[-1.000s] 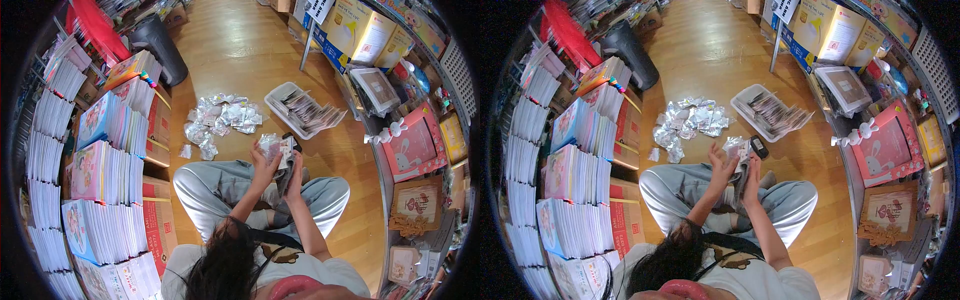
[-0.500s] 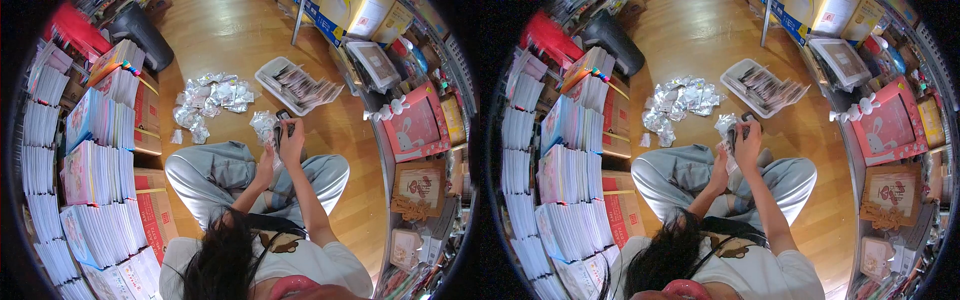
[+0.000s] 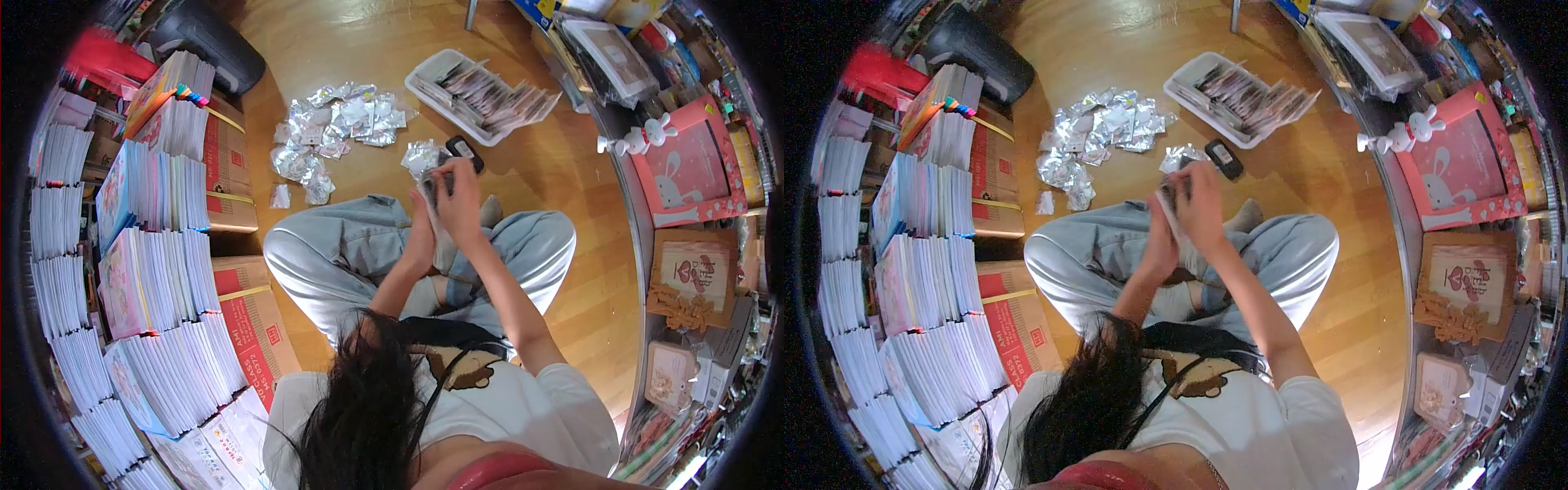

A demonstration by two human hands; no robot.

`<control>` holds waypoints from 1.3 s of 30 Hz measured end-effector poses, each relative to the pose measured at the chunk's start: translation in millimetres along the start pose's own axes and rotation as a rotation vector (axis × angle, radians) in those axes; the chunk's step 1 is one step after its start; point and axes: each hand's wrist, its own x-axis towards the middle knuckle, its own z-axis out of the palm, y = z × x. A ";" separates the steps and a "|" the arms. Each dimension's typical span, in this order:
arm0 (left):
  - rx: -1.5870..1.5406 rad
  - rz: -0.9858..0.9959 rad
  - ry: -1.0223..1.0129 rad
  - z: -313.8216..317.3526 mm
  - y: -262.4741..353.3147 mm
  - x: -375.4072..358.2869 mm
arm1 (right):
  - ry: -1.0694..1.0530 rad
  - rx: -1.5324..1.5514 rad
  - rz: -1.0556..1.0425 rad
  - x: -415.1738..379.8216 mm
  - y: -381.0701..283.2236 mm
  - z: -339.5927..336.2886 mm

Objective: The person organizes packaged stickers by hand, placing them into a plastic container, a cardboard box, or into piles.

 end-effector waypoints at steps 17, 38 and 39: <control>-0.087 -0.087 0.083 -14.7 36.3 10.8 | -0.129 0.010 -0.193 -34.8 -5.1 2.5; 0.165 0.072 0.057 -10.0 3.9 2.8 | 0.105 -0.065 -0.064 8.4 7.3 -20.5; 0.164 0.080 0.051 -7.1 4.9 2.9 | 0.107 -0.048 -0.067 9.1 4.4 -18.9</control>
